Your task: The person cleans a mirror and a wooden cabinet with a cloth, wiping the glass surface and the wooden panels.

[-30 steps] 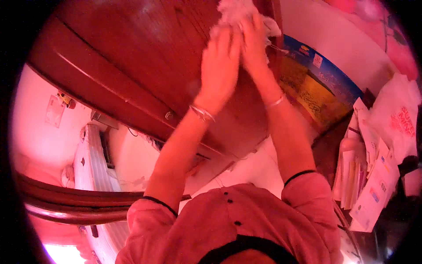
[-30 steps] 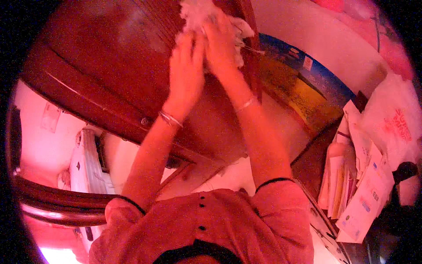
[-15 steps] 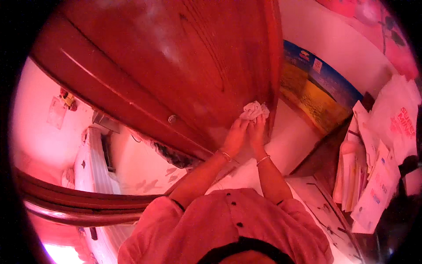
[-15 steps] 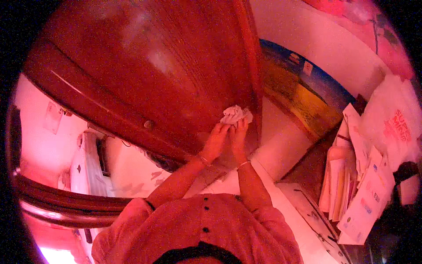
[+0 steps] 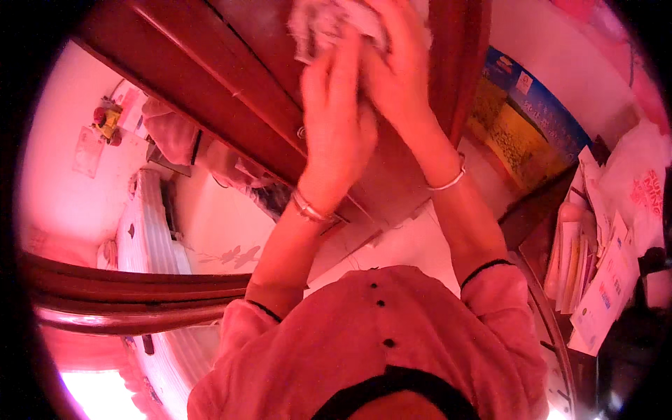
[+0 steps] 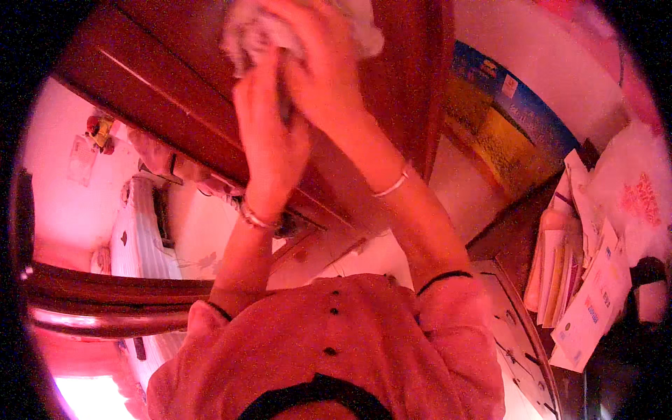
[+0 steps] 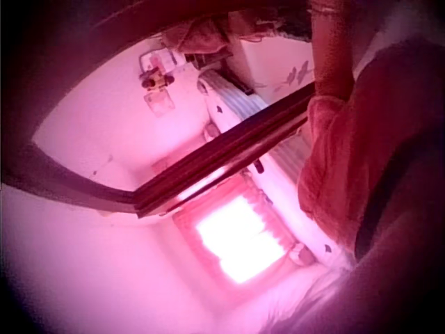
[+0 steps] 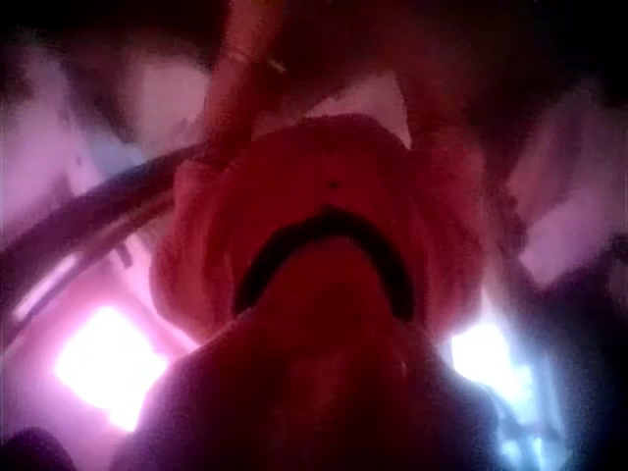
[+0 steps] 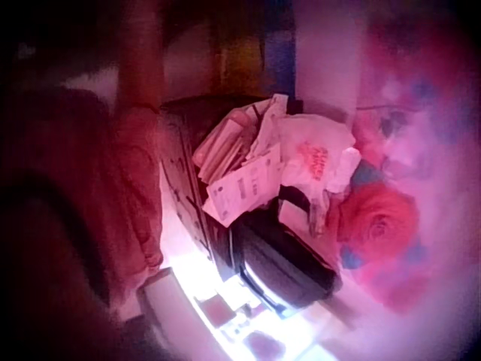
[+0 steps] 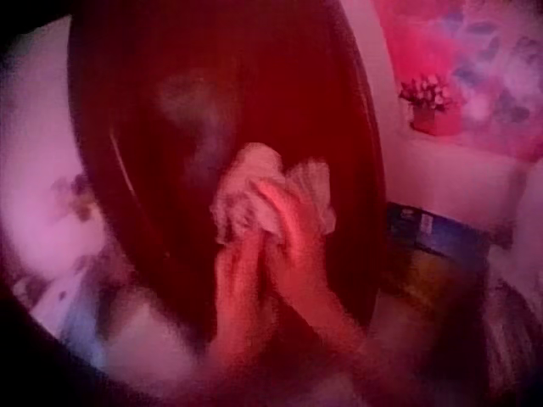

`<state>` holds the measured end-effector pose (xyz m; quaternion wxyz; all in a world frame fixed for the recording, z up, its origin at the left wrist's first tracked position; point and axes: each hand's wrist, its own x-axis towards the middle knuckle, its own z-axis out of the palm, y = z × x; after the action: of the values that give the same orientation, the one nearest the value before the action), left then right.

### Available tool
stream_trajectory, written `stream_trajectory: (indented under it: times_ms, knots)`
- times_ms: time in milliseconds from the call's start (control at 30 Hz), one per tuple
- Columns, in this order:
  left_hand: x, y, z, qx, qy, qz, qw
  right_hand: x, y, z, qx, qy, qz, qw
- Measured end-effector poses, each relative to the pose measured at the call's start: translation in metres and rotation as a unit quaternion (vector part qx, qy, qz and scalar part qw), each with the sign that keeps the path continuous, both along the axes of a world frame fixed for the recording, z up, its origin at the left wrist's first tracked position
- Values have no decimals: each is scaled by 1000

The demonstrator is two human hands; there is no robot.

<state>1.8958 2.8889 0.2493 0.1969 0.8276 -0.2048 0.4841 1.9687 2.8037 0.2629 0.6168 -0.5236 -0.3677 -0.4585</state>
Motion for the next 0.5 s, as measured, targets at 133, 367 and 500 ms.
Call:
stream_trajectory:
  times_ms: [133,367,500]
  knots:
    - [8,16,-7,-4,3,56,998,9,23,2,-89,-58,-199,974]
    - [-7,14,-113,-55,246,37,967,-13,13,-146,-108,212,-107,965]
    - [-31,34,-202,-41,377,50,924,-40,21,-252,-123,314,-81,938]
